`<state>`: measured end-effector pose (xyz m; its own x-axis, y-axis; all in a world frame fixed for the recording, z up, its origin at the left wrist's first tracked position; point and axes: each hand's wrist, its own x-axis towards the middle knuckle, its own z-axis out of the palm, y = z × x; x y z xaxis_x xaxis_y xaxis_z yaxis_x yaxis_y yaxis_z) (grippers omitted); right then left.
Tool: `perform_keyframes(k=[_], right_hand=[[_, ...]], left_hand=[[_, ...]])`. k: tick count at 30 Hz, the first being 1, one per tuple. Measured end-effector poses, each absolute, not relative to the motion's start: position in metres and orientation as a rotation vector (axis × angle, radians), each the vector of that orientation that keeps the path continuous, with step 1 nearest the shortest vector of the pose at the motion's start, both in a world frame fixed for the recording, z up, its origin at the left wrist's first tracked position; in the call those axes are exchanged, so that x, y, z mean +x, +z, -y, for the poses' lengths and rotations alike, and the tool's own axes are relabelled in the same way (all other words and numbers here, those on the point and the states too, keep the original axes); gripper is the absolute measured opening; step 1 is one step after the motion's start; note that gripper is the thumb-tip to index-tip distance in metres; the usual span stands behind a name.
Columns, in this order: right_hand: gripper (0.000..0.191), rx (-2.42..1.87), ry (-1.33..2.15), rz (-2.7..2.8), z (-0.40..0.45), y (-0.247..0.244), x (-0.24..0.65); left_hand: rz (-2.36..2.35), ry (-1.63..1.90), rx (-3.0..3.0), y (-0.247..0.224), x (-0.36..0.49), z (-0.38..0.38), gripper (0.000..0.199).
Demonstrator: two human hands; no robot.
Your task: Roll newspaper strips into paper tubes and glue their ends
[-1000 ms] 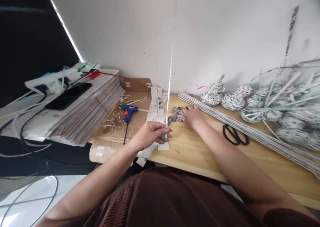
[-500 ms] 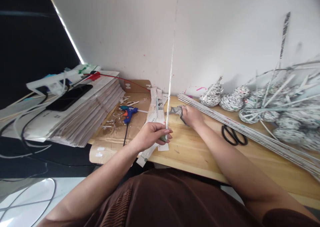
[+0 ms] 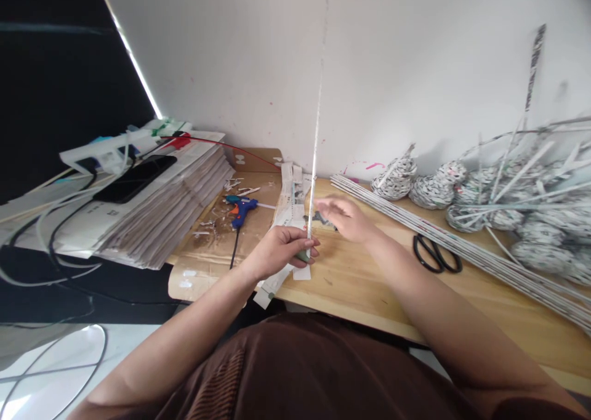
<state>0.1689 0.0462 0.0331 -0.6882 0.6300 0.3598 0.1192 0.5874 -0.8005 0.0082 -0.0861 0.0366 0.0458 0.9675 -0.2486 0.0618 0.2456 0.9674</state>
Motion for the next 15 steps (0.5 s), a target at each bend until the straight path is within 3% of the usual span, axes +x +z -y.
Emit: perform_keyframes(k=[2, 4, 9, 15], right_hand=[[0.035, -0.437, 1.502, 2.170, -0.035, 0.041, 0.166], [0.032, -0.447, 1.681, 2.062, -0.028, 0.043, 0.164], [0.025, -0.620, 1.707, 1.763, -0.026, 0.041, 0.162], [0.025, -0.563, 1.706, 1.893, -0.027, 0.045, 0.165]], left_hand=[[-1.325, 0.957, 1.093, 0.037, 0.009, 0.086, 0.030], [-1.331, 0.948, 1.095, 0.038, 0.011, 0.086, 0.029], [-1.345, 0.931, 1.106, 0.036, 0.013, 0.087, 0.027], [-1.349, 0.930, 1.128, 0.036, 0.014, 0.088, 0.026]])
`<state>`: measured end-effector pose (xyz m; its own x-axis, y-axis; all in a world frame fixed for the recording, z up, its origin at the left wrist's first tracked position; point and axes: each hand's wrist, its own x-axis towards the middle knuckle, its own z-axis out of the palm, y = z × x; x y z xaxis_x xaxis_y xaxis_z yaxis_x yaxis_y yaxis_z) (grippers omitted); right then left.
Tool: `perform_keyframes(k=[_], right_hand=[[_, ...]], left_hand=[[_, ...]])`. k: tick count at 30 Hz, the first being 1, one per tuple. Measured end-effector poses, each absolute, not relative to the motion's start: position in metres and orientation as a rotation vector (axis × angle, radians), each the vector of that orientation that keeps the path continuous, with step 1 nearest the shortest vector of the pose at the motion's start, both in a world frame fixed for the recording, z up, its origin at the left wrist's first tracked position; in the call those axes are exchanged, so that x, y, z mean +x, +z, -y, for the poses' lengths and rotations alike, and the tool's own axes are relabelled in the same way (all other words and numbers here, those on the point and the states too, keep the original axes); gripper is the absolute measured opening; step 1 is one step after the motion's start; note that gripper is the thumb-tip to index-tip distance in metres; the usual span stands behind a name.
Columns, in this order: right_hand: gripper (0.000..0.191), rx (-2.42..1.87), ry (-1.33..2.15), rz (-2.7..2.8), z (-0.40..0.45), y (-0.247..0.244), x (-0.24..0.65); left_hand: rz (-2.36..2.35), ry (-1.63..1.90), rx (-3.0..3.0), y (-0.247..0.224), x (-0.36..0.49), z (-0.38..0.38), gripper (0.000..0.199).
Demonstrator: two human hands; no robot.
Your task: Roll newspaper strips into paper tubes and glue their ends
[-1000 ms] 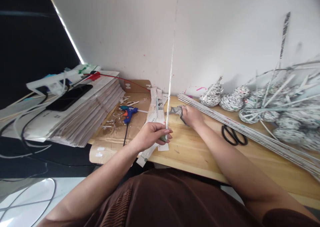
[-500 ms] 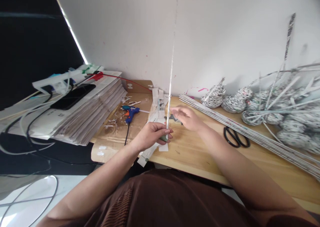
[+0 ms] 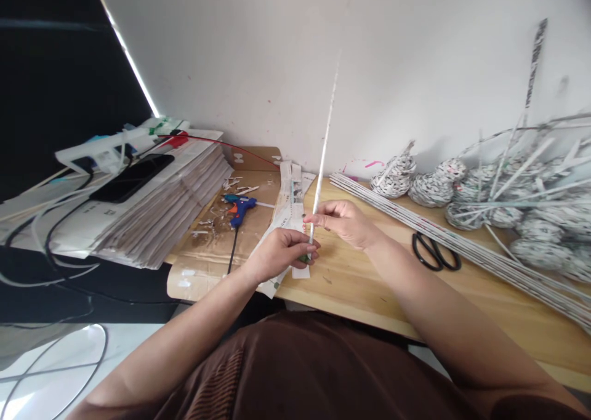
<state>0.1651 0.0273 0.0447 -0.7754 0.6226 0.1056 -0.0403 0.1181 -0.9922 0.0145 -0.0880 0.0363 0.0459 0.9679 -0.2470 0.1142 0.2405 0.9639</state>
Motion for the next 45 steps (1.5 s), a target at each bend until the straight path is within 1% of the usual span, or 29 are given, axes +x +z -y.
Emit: perform_keyframes(k=[3, 6, 11, 16, 21, 25, 28, 30, 35, 39, 45], right_hand=[[0.024, -0.580, 1.712, 1.819, -0.0267, 0.0445, 0.1652], [0.026, -0.491, 1.773, 1.922, -0.0271, 0.0447, 0.1660], [0.022, -0.540, 1.685, 1.887, -0.0289, 0.0432, 0.1669], [0.025, -0.496, 1.810, 1.967, -0.0299, 0.0417, 0.1673], [0.026, -0.565, 1.741, 1.840, -0.0301, 0.0420, 0.1665], [0.030, -0.492, 1.880, 1.892, -0.0284, 0.0467, 0.1671], [0.028, -0.539, 1.795, 1.874, -0.0267, 0.0490, 0.1664], [0.030, -0.571, 1.746, 1.812, -0.0261, 0.0493, 0.1657], [0.029, -0.525, 1.893, 1.878, -0.0265, 0.0490, 0.1661], [0.026, -0.556, 1.785, 1.843, -0.0262, 0.0484, 0.1657], [0.027, -0.492, 1.894, 1.941, -0.0286, 0.0471, 0.1673]], left_hand=[[-1.367, 0.936, 1.116, 0.0360, 0.0144, 0.0883, 0.026], [-1.368, 0.938, 1.114, 0.0354, 0.0133, 0.0884, 0.027], [-1.371, 0.923, 1.130, 0.0352, 0.0122, 0.0889, 0.026], [-1.356, 0.910, 1.137, 0.0342, 0.0125, 0.0893, 0.027], [-1.346, 0.901, 1.135, 0.0364, 0.0133, 0.0903, 0.027], [-1.356, 0.892, 1.147, 0.0392, 0.0136, 0.0908, 0.026], [-1.356, 0.891, 1.146, 0.0388, 0.0132, 0.0910, 0.025], [-1.358, 0.894, 1.142, 0.0381, 0.0126, 0.0911, 0.025], [-1.354, 0.892, 1.152, 0.0372, 0.0112, 0.0914, 0.024], [-1.364, 0.893, 1.144, 0.0380, 0.0108, 0.0919, 0.023], [-1.365, 0.894, 1.147, 0.0383, 0.0101, 0.0922, 0.023]])
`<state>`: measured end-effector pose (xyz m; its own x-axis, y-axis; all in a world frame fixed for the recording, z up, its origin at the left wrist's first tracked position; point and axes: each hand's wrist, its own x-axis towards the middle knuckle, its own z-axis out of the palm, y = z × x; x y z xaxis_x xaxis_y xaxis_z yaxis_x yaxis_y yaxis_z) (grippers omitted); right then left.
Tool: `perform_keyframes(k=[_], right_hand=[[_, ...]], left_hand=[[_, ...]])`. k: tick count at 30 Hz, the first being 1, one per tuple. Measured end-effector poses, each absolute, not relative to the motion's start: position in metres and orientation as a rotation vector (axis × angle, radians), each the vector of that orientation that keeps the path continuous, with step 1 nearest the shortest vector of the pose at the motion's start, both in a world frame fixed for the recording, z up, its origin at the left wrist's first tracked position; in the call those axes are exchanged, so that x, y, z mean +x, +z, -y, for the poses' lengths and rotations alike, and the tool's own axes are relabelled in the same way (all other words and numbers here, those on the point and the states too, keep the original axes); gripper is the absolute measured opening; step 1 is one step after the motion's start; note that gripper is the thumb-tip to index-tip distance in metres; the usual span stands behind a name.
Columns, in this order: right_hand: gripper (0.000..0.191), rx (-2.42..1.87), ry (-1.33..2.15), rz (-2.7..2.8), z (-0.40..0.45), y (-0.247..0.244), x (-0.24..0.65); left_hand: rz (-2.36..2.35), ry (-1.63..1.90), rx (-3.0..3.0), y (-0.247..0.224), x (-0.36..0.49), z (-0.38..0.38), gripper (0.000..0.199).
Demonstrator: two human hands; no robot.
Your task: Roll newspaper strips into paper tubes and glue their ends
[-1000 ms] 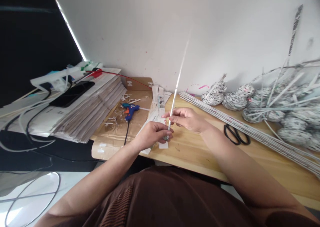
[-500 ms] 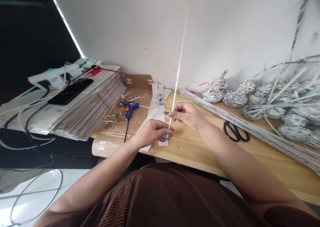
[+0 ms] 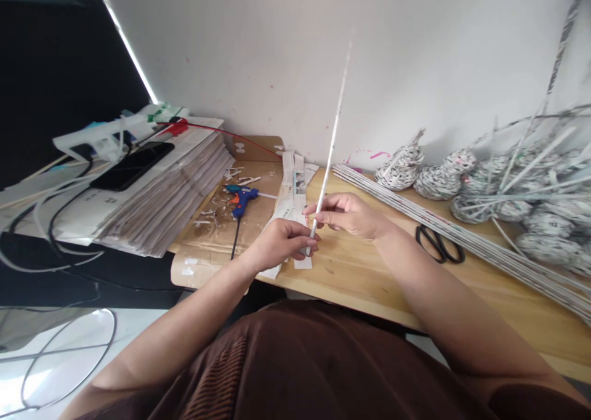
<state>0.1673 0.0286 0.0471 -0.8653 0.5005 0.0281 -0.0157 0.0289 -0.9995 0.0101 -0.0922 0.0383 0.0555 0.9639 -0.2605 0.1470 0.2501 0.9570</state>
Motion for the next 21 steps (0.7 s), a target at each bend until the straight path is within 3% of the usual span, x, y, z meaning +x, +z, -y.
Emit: perform_keyframes(k=[21], right_hand=[[0.024, -0.523, 1.750, 1.932, -0.0299, 0.0438, 0.1680]], left_hand=[[-1.419, 0.913, 1.129, 0.0360, 0.0076, 0.0914, 0.020]])
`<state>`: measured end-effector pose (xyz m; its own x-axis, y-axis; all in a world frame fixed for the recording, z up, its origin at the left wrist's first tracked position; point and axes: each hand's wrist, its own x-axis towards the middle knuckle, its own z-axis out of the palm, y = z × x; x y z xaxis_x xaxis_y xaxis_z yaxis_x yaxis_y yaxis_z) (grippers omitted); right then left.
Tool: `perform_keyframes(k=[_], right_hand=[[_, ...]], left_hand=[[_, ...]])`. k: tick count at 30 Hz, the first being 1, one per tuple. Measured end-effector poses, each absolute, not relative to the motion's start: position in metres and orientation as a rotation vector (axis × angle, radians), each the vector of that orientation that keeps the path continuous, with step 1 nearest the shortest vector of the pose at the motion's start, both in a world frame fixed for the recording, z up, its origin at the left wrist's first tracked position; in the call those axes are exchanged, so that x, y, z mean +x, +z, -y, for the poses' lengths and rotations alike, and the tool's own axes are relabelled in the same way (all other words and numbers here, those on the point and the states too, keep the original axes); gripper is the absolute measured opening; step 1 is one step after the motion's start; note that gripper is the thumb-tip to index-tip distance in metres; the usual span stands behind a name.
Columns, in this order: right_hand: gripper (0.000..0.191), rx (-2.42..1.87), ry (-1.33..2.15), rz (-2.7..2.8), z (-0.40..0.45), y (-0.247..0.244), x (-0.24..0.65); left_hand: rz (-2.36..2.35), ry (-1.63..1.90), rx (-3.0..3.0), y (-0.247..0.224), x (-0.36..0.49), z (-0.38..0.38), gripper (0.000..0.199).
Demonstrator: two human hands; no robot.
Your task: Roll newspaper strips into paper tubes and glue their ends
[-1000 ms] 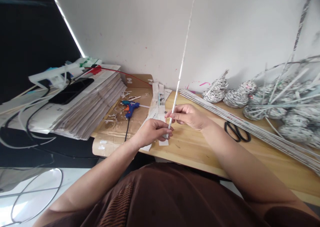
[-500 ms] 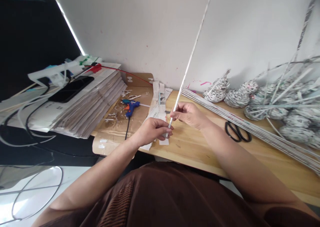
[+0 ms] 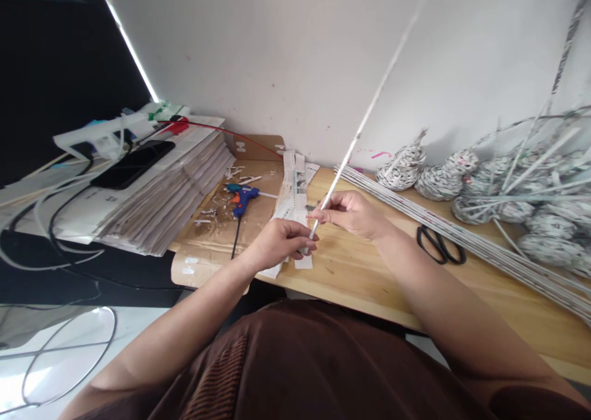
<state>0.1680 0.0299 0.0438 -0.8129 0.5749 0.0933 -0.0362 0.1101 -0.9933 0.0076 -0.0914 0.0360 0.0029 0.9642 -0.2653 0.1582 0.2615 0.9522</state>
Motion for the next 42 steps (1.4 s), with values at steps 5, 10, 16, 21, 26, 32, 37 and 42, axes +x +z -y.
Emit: perform_keyframes(k=[5, 10, 16, 21, 26, 32, 37, 42], right_hand=[[0.026, -0.528, 1.706, 1.973, -0.030, 0.043, 0.168], [0.022, -0.478, 1.749, 1.983, -0.029, 0.044, 0.166], [0.023, -0.427, 1.752, 2.015, -0.031, 0.042, 0.168], [0.019, -0.364, 1.815, 2.051, -0.034, 0.040, 0.171], [0.021, -0.482, 1.673, 1.955, -0.031, 0.036, 0.169], [0.025, -0.403, 1.739, 1.981, -0.028, 0.045, 0.170], [0.020, -0.451, 1.529, 1.959, -0.027, 0.042, 0.166], [0.018, -0.452, 1.378, 1.900, -0.019, 0.039, 0.162]], left_hand=[[-1.444, 0.924, 1.146, 0.031, 0.006, 0.091, 0.018], [-1.448, 0.938, 1.191, 0.028, 0.003, 0.090, 0.016], [-1.432, 0.936, 1.186, 0.032, 0.004, 0.091, 0.015], [-1.398, 0.921, 1.197, 0.035, 0.006, 0.093, 0.014], [-1.388, 0.940, 1.217, 0.032, 0.005, 0.093, 0.014], [-1.415, 0.968, 1.214, 0.030, 0.002, 0.093, 0.017], [-1.403, 1.090, 1.085, 0.025, -0.003, 0.091, 0.016], [-1.281, 1.229, 0.930, 0.020, -0.014, 0.092, 0.023]])
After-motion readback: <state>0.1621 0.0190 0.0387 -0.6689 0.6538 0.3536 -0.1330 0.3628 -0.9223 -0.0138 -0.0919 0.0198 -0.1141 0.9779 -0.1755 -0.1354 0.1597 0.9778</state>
